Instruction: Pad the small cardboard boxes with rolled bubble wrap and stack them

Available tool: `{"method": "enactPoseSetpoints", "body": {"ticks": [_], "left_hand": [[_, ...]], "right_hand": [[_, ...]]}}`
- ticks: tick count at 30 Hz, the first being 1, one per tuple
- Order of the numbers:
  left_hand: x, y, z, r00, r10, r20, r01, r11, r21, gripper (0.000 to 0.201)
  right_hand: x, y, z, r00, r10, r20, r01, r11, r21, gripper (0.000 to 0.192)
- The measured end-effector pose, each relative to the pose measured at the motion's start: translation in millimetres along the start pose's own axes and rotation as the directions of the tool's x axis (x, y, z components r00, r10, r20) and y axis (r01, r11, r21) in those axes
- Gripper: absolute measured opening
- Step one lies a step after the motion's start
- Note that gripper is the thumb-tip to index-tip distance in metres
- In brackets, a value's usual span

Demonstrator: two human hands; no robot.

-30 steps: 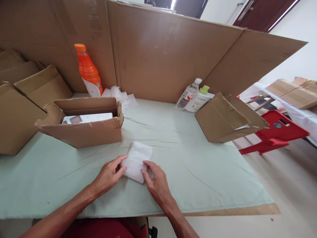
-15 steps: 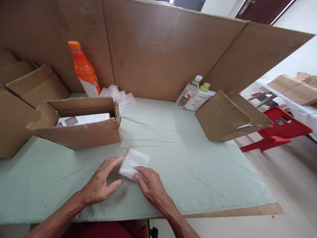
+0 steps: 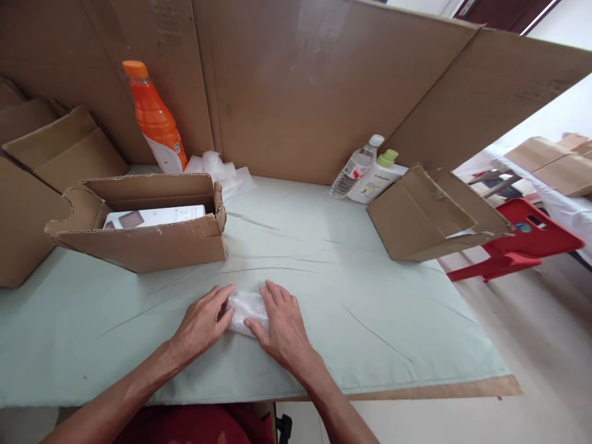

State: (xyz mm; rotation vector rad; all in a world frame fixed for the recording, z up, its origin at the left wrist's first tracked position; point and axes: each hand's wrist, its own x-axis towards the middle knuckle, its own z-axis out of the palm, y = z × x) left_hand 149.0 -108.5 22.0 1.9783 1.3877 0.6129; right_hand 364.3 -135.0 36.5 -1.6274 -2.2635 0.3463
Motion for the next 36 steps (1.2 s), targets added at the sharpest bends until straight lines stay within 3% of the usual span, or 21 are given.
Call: {"method": "enactPoseSetpoints", "body": {"ticks": [3, 6, 9, 11, 13, 16, 19, 21, 24, 26, 28, 30, 32, 34, 36], "left_hand": [[-8, -6, -2.1, 0.999, -0.024, -0.033, 0.023, 0.999, -0.035, 0.048], [-22, -12, -3.3, 0.993, -0.109, -0.042, 0.095, 0.962, -0.257, 0.063], [-31, -12, 0.7, 0.982, -0.172, 0.082, 0.187, 0.794, -0.579, 0.078], [-31, -9, 3.3, 0.969, -0.167, 0.182, 0.247, 0.665, -0.704, 0.077], [-28, -4, 1.6, 0.964, -0.192, 0.182, 0.264, 0.642, -0.720, 0.072], [-22, 4, -11.8, 0.983, -0.170, 0.068, 0.176, 0.776, -0.606, 0.073], [-20, 13, -31.6, 0.994, -0.021, 0.108, 0.066, 0.898, -0.436, 0.079], [-20, 15, -42.8, 0.994, 0.016, 0.111, 0.030, 0.914, -0.405, 0.079], [-22, 9, -51.0, 0.998, -0.045, -0.044, 0.012, 0.817, -0.577, 0.078], [-25, 3, -50.4, 0.991, -0.091, -0.095, -0.005, 0.695, -0.719, 0.084], [-30, -2, -47.9, 0.992, -0.119, -0.038, 0.043, 0.608, -0.793, 0.090], [-34, -5, -47.0, 0.982, -0.175, 0.070, 0.160, 0.578, -0.800, 0.078], [-37, -7, -49.7, 0.970, -0.213, 0.120, 0.220, 0.550, -0.806, 0.061], [-37, -8, -55.1, 0.973, -0.194, 0.121, 0.206, 0.514, -0.832, 0.051], [-35, -7, -60.3, 0.979, -0.168, 0.113, 0.187, 0.527, -0.829, 0.047]], "right_hand": [[8, 4, 7, 1.000, -0.012, 0.013, 0.012, 0.997, 0.072, 0.032], [3, -2, 12, 0.997, 0.063, -0.035, -0.049, 0.949, 0.310, 0.014], [-10, -15, 18, 0.972, 0.236, -0.018, -0.189, 0.821, 0.539, 0.013], [-19, -20, 21, 0.962, 0.271, -0.014, -0.207, 0.767, 0.607, 0.016], [-25, -17, 21, 0.971, 0.234, -0.050, -0.157, 0.783, 0.602, 0.024], [-23, -7, 9, 0.985, 0.142, -0.103, -0.057, 0.816, 0.575, 0.064], [-9, -10, -9, 0.999, 0.035, 0.016, -0.037, 0.778, 0.628, 0.093], [6, -25, -17, 0.992, 0.031, 0.121, -0.103, 0.756, 0.646, 0.083], [30, -54, -15, 0.982, 0.150, 0.113, -0.184, 0.662, 0.727, 0.051], [42, -71, -5, 0.971, 0.235, 0.035, -0.163, 0.553, 0.817, 0.045], [49, -81, 6, 0.955, 0.295, -0.023, -0.131, 0.488, 0.863, 0.041], [52, -83, 12, 0.955, 0.295, -0.037, -0.116, 0.483, 0.868, 0.040], [53, -80, 12, 0.964, 0.258, -0.067, -0.068, 0.482, 0.874, 0.047], [55, -74, 5, 0.973, 0.217, -0.080, -0.020, 0.424, 0.905, 0.068], [58, -71, -3, 0.986, 0.168, -0.019, -0.042, 0.353, 0.935, 0.090]]}}
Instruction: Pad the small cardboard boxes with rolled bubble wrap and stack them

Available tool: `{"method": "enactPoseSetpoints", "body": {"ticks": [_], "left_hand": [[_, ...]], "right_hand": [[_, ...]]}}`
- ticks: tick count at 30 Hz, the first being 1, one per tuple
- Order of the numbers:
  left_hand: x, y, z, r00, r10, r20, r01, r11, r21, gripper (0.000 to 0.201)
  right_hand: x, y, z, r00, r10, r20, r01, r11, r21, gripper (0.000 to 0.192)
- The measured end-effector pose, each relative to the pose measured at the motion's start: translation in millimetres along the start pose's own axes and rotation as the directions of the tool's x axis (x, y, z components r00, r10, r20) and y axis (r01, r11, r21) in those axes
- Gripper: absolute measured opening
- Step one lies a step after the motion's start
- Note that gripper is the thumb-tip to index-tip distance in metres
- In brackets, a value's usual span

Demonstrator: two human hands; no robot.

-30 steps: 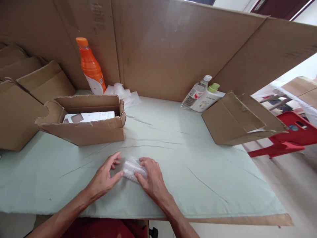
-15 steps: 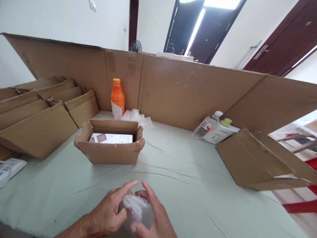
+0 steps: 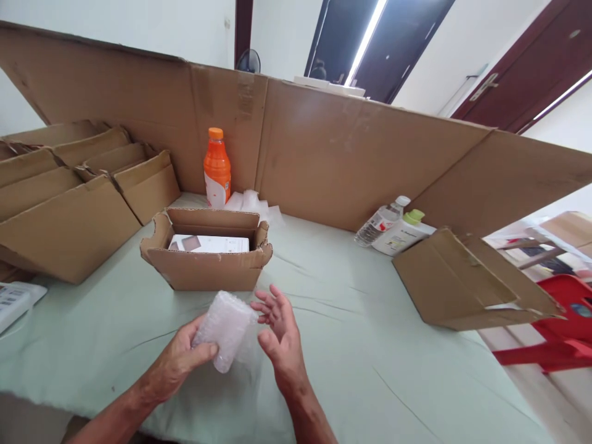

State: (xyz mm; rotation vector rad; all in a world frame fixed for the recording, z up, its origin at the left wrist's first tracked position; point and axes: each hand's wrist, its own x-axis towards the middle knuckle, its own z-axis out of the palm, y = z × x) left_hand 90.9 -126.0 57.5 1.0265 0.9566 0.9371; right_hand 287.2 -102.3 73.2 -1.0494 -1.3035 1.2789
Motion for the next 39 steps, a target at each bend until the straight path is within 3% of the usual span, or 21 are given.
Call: {"method": "enactPoseSetpoints", "body": {"ticks": [1, 3, 5, 7, 9, 12, 16, 18, 20, 21, 23, 25, 27, 28, 30, 31, 32, 33, 34, 39], "left_hand": [[0, 2, 0.0, 1.000, -0.003, 0.000, 0.003, 0.999, 0.032, 0.045], [1, 5, 2.6, 1.000, -0.021, -0.003, 0.021, 0.998, 0.051, 0.044], [1, 5, 6.9, 1.000, -0.022, 0.012, 0.022, 0.999, -0.044, 0.051], [2, 2, 9.9, 0.999, -0.029, 0.031, 0.033, 0.991, -0.130, 0.053], [4, -1, 9.3, 0.998, -0.066, 0.020, 0.067, 0.995, -0.075, 0.041], [6, -7, 1.9, 0.997, -0.075, -0.027, 0.078, 0.988, 0.137, 0.024], [7, -4, -10.1, 1.000, 0.009, 0.004, -0.010, 0.938, 0.346, 0.020], [7, 2, -15.3, 0.998, 0.036, 0.046, -0.051, 0.921, 0.387, 0.018], [11, 9, -22.1, 0.990, 0.063, 0.124, -0.098, 0.948, 0.304, 0.022], [15, 12, -26.3, 0.981, 0.080, 0.174, -0.117, 0.971, 0.209, 0.030], [25, 18, -35.7, 0.963, 0.121, 0.240, -0.126, 0.992, 0.003, 0.055], [40, 20, -44.3, 0.971, 0.135, 0.198, -0.122, 0.989, -0.078, 0.065], [55, 17, -50.2, 0.985, 0.128, 0.115, -0.126, 0.992, -0.017, 0.060], [62, 13, -52.1, 0.988, 0.122, 0.090, -0.125, 0.992, 0.028, 0.056], [73, 3, -54.6, 0.990, 0.116, 0.082, -0.123, 0.988, 0.091, 0.050], [77, -3, -55.5, 0.990, 0.113, 0.090, -0.122, 0.987, 0.108, 0.049], [79, -9, -56.4, 0.990, 0.108, 0.094, -0.118, 0.986, 0.118, 0.047], [81, -14, -57.4, 0.990, 0.102, 0.096, -0.113, 0.986, 0.122, 0.046], [81, -19, -58.5, 0.990, 0.097, 0.101, -0.110, 0.986, 0.126, 0.045], [82, -24, -63.0, 0.988, 0.089, 0.123, -0.109, 0.980, 0.168, 0.042]], "right_hand": [[1, -2, 0, 0.998, 0.041, 0.038, -0.040, 0.999, -0.009, 0.093], [1, -4, 6, 0.993, 0.104, 0.055, -0.098, 0.989, -0.109, 0.076], [0, -1, 14, 0.994, 0.101, -0.031, -0.106, 0.975, -0.194, 0.050], [-2, 3, 20, 0.993, 0.077, -0.090, -0.094, 0.975, -0.201, 0.043], [-2, 4, 17, 0.996, 0.080, -0.028, -0.084, 0.975, -0.208, 0.042], [2, -5, -3, 0.983, 0.064, 0.170, -0.025, 0.974, -0.225, 0.047], [8, -25, -23, 0.949, 0.104, 0.299, -0.016, 0.959, -0.282, 0.095], [11, -36, -23, 0.913, 0.200, 0.357, -0.027, 0.900, -0.435, 0.071], [19, -54, -19, 0.885, 0.259, 0.388, -0.016, 0.848, -0.530, 0.034], [26, -66, -18, 0.893, 0.250, 0.375, -0.012, 0.844, -0.536, 0.026], [45, -94, -18, 0.952, 0.132, 0.276, 0.027, 0.863, -0.505, 0.028], [72, -121, -17, 0.991, -0.055, 0.121, 0.111, 0.843, -0.526, 0.034], [102, -139, -11, 0.983, -0.182, 0.036, 0.158, 0.719, -0.677, 0.034], [116, -144, -6, 0.985, -0.170, 0.038, 0.132, 0.582, -0.802, 0.032], [140, -147, 7, 0.998, -0.002, 0.056, 0.056, 0.178, -0.983, 0.028], [149, -147, 14, 0.993, 0.105, 0.046, 0.048, -0.017, -0.999, 0.026], [157, -147, 20, 0.981, 0.191, 0.031, 0.061, -0.156, -0.986, 0.025], [164, -147, 26, 0.968, 0.250, 0.024, 0.084, -0.230, -0.970, 0.023], [170, -148, 31, 0.958, 0.287, 0.031, 0.106, -0.250, -0.963, 0.022], [195, -162, 42, 0.867, 0.497, 0.009, 0.152, -0.248, -0.957, 0.005]]}}
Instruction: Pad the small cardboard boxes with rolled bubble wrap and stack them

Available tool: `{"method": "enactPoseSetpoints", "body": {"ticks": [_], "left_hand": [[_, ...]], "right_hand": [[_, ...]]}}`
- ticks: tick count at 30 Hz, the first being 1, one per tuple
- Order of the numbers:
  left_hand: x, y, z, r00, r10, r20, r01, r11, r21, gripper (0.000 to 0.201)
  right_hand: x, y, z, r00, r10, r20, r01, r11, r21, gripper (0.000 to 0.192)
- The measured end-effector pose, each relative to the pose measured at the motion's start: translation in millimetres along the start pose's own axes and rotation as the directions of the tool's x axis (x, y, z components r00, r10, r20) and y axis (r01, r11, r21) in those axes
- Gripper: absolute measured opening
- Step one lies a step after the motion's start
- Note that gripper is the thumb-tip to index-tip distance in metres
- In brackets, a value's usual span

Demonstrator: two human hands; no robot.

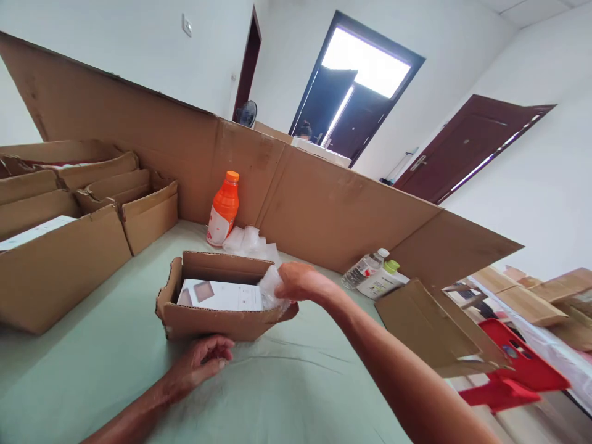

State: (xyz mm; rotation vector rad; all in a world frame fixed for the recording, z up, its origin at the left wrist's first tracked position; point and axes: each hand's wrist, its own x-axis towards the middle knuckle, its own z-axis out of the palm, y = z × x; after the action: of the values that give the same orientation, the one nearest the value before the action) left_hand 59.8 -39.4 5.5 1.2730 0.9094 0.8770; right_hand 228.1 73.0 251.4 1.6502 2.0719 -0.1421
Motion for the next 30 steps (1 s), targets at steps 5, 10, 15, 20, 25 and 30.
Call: {"method": "enactPoseSetpoints", "body": {"ticks": [5, 10, 15, 20, 25, 30], "left_hand": [[1, 0, 2.2, 1.000, 0.009, 0.013, -0.009, 1.000, 0.011, 0.049], [0, -3, 10.7, 0.999, 0.029, 0.014, -0.029, 1.000, 0.000, 0.061], [0, -4, 18.6, 0.999, 0.019, 0.028, -0.018, 1.000, -0.011, 0.071], [2, -6, 17.4, 0.999, 0.008, 0.049, -0.006, 0.999, -0.043, 0.070], [5, -12, 20.5, 0.999, 0.018, 0.032, -0.016, 0.999, -0.040, 0.068], [6, -16, 24.5, 0.999, 0.028, 0.033, -0.026, 0.998, -0.054, 0.068]], "right_hand": [[13, -4, -1, 0.997, 0.018, 0.069, -0.024, 0.996, 0.089, 0.009], [10, -4, 11, 0.993, -0.033, 0.115, -0.005, 0.949, 0.316, 0.032], [5, -5, 7, 0.999, 0.018, -0.030, -0.010, 0.970, 0.244, 0.039], [12, -9, 10, 0.997, 0.005, -0.077, 0.019, 0.953, 0.303, 0.025], [15, -6, 22, 0.998, -0.035, 0.050, 0.012, 0.918, 0.396, 0.027], [13, -20, 13, 1.000, -0.003, 0.008, 0.001, 0.970, 0.242, 0.032]]}}
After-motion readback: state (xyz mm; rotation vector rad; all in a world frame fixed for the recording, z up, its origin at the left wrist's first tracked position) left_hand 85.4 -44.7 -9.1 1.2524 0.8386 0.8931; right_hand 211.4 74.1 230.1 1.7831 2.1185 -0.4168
